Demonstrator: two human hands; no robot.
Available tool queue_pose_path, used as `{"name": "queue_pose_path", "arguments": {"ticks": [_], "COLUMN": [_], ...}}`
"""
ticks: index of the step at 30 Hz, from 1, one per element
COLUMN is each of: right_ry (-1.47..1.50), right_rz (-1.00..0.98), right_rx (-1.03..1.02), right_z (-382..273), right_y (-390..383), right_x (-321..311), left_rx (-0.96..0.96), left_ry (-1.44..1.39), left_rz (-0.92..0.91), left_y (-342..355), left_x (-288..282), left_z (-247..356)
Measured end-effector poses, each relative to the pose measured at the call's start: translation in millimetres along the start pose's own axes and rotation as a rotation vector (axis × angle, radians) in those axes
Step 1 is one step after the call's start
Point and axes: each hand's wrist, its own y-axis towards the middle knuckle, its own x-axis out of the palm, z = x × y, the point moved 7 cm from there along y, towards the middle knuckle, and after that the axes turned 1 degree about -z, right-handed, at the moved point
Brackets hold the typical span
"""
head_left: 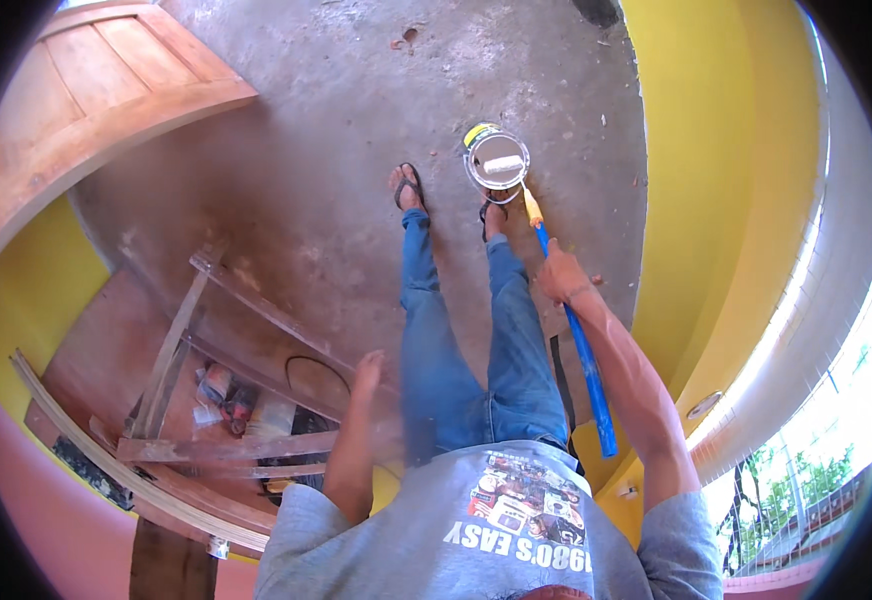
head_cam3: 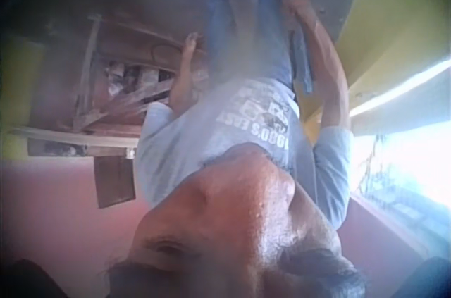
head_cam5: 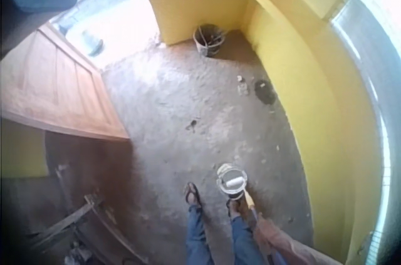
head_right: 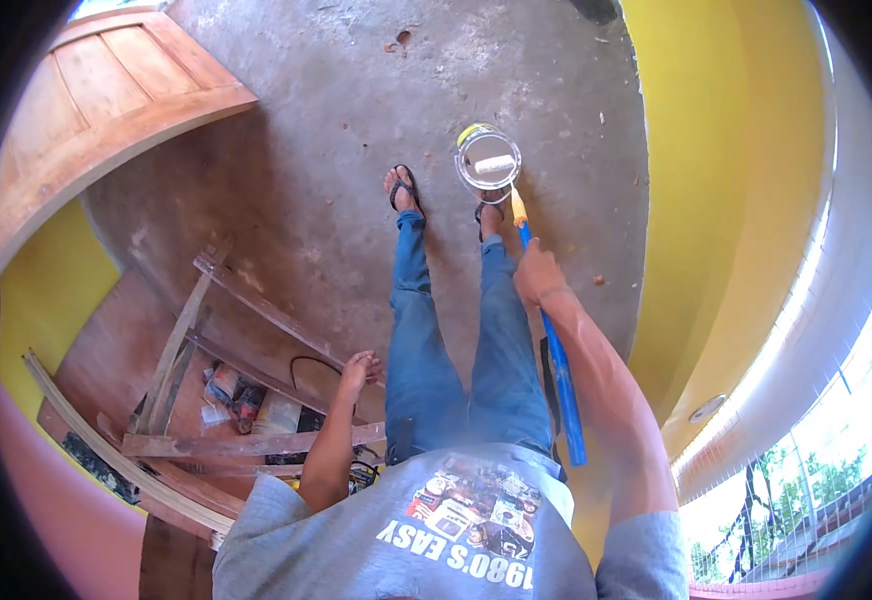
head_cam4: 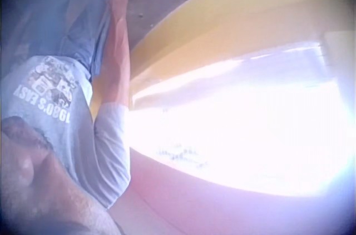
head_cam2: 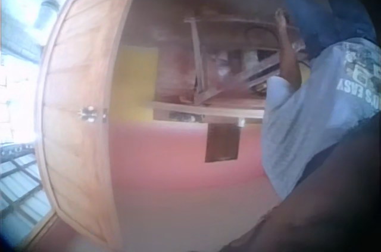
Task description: The person dips a paint roller into a bucket of white paint and then uses it to apply the paint to the ceiling of a room.
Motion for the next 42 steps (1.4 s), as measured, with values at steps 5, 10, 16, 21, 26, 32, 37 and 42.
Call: {"name": "queue_pose_path", "arguments": {"ticks": [5,10,16,21,26,32,37,42], "right_ry": [0.128,0.046,0.054,0.138,0.017,0.002,0.133,-0.067], "right_rz": [-0.3,-0.441,-0.64,-0.628,-0.605,-0.595,-0.647,-0.733], "right_rx": [0.176,0.094,0.16,0.166,0.231,0.103,0.188,0.131], "right_z": [-46.4,-38.6,-49.8,-63.7,-36.5,-60.5,-74.5,-55.3], "right_y": [19.3,63.5,47.1,34.3,79.1,64.4,45.0,83.7], "right_x": [-18.7,9.0,-38.2,-79.5,-32.9,-36.2,-86.8,-51.4], "left_rx": [-0.074,-0.094,-0.126,-0.14,-0.112,-0.135,-0.175,-0.126], "left_ry": [-0.033,-0.065,-0.149,-0.124,-0.153,-0.119,-0.108,-0.103], "left_rz": [-0.03,-0.058,-0.051,-0.051,-0.103,-0.088,-0.089,-0.107], "left_y": [-7.3,-0.1,-12.9,-7.1,-4.4,-10.7,-4.8,-2.3], "left_x": [-24.7,-33.2,-37.3,-38.5,-21.1,-22.6,-25.2,-13.0], "left_z": [-16.3,-26.3,-36.4,-36.5,-21.1,-25.3,-26.6,-3.2]}}
